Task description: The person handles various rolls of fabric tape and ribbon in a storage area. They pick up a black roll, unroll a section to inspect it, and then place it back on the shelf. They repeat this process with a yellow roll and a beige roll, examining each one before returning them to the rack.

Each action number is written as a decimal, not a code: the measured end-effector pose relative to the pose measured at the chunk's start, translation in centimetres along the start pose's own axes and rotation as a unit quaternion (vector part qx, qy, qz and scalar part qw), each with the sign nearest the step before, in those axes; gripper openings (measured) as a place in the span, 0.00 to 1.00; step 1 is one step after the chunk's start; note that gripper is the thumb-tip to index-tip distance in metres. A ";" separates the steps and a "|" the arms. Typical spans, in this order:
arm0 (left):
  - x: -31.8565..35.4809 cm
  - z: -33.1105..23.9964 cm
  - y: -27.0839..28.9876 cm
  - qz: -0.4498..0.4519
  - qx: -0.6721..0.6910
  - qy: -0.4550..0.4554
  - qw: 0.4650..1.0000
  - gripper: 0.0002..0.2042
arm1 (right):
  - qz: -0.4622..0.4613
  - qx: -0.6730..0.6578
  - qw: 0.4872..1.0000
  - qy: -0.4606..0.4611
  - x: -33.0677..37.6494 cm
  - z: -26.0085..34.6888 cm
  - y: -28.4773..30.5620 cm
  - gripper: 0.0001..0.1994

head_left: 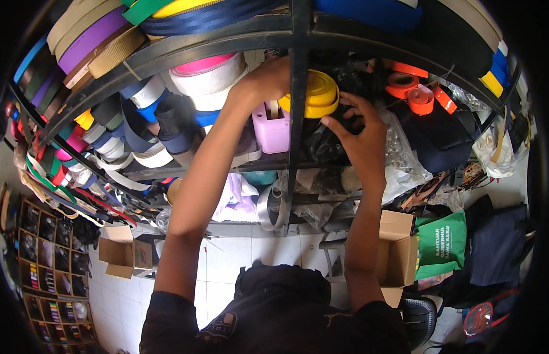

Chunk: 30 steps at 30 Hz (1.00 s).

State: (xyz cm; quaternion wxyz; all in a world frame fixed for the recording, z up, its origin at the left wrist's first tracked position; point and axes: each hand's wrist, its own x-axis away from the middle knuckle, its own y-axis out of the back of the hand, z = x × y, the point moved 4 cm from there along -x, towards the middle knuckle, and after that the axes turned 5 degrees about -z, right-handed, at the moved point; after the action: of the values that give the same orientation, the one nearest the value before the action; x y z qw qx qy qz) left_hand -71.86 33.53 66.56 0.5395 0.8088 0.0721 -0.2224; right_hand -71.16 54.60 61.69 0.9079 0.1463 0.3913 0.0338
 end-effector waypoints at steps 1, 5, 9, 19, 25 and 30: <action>-0.8 1.6 -0.3 0.007 -0.016 -0.007 1.000 0.16 | 0.005 -0.008 1.000 -0.026 0.0 0.3 -0.2 0.25; -2.6 2.4 -0.8 0.034 -0.006 0.009 0.999 0.16 | -0.004 0.057 0.998 -0.035 -0.1 -0.7 -0.6 0.17; -2.8 1.8 -0.4 0.066 0.016 -0.018 0.998 0.18 | 0.007 0.104 0.994 -0.030 -0.6 -0.7 -1.5 0.17; -0.3 -0.7 1.8 0.012 -0.012 0.022 1.000 0.12 | 0.042 0.078 0.996 0.030 -1.7 -0.8 -2.3 0.28; 5.4 -0.5 3.1 -0.234 0.164 -0.051 0.957 0.12 | 0.000 0.088 0.995 0.052 -0.3 1.2 -2.1 0.31; 17.3 -3.7 -0.4 -0.492 0.264 0.043 0.828 0.09 | -0.134 -0.013 0.990 0.047 2.5 2.1 -1.1 0.20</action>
State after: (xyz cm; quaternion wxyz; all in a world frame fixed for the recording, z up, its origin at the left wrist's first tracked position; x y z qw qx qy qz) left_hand -55.51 34.94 59.85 0.1211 0.7865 0.4223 -0.4340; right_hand -67.94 53.45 60.95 0.8869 0.0790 0.4487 -0.0763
